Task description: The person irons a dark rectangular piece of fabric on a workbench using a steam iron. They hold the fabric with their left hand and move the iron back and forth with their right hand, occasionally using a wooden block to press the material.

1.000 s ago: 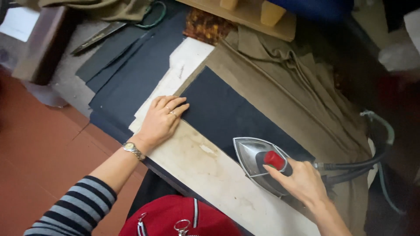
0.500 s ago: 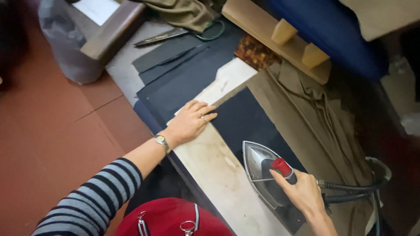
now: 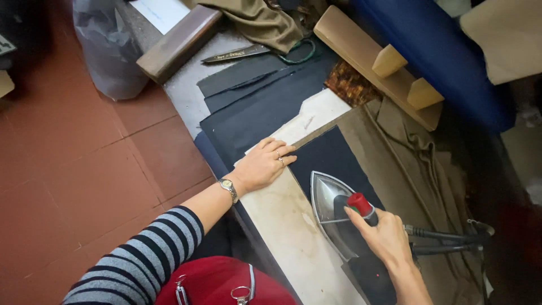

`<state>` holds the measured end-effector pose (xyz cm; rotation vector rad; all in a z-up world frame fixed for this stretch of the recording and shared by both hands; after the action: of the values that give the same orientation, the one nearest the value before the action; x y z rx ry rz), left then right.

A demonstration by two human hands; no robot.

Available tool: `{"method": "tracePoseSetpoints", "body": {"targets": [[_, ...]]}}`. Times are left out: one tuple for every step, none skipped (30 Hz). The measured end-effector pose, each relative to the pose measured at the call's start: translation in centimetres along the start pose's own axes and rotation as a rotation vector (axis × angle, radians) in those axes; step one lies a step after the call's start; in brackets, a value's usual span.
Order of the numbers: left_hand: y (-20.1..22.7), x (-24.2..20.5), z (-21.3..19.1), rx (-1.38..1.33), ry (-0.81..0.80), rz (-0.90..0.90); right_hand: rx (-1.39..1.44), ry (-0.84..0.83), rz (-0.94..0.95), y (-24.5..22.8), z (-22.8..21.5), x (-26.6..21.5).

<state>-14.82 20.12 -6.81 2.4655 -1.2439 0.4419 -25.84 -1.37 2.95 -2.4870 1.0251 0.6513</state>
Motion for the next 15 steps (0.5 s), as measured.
{"method": "tracePoseSetpoints", "body": {"targets": [[0.0, 0.0, -0.2, 0.000, 0.000, -0.003, -0.002, -0.001, -0.001, -0.5, 0.1, 0.0], [0.0, 0.0, -0.2, -0.011, -0.016, -0.007, 0.003, -0.001, -0.015, -1.0, 0.1, 0.1], [-0.1, 0.1, -0.1, -0.022, -0.032, -0.012, 0.007, -0.001, -0.029, -1.7, 0.1, 0.2], [-0.2, 0.1, 0.1, -0.020, -0.030, -0.015, 0.005, -0.001, -0.032, -2.2, 0.1, 0.2], [-0.2, 0.0, 0.2, -0.028, -0.024, -0.020, -0.003, 0.001, -0.032, -2.7, 0.1, 0.2], [-0.2, -0.1, 0.3, -0.036, -0.018, -0.026, -0.011, 0.003, -0.033, -3.2, 0.1, 0.2], [-0.2, 0.0, 0.2, -0.035, -0.018, -0.029, -0.012, 0.002, -0.035, -3.4, 0.2, 0.5], [-0.3, 0.0, -0.1, -0.054, -0.003, -0.041, -0.007, 0.012, -0.063, -3.8, 0.2, 0.7], [-0.4, 0.0, -0.3, -0.074, 0.012, -0.052, -0.001, 0.023, -0.090, -4.2, 0.2, 1.0], [-0.5, 0.0, -0.5, -0.073, 0.013, -0.055, -0.002, 0.022, -0.092, -4.7, 0.3, 1.0], [-1.4, -0.2, -1.0, -0.183, 0.061, -0.142, -0.011, 0.015, -0.088, -5.1, 0.4, 1.0], [-2.4, -0.4, -1.4, -0.294, 0.110, -0.229, -0.021, 0.007, -0.084, -5.6, 0.4, 1.1], [-2.7, -0.6, -1.0, -0.292, 0.112, -0.231, -0.022, 0.008, -0.087, -5.6, 0.5, 1.4], [-4.1, -1.1, -0.6, -0.307, 0.127, -0.348, 0.013, 0.025, -0.146, -6.1, 0.4, 1.7], [-5.4, -1.7, -0.1, -0.321, 0.142, -0.464, 0.048, 0.043, -0.204, -6.5, 0.3, 2.0]]}}
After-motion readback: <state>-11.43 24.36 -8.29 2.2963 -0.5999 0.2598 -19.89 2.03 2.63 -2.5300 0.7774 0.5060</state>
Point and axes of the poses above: each hand's wrist, its own x-axis towards the middle knuckle, its own z-axis out of the palm, y = z × x, the point moved 9 cm from there along x, towards the middle knuckle, and after that the axes turned 12 degrees about x, right-handed, at the moved point
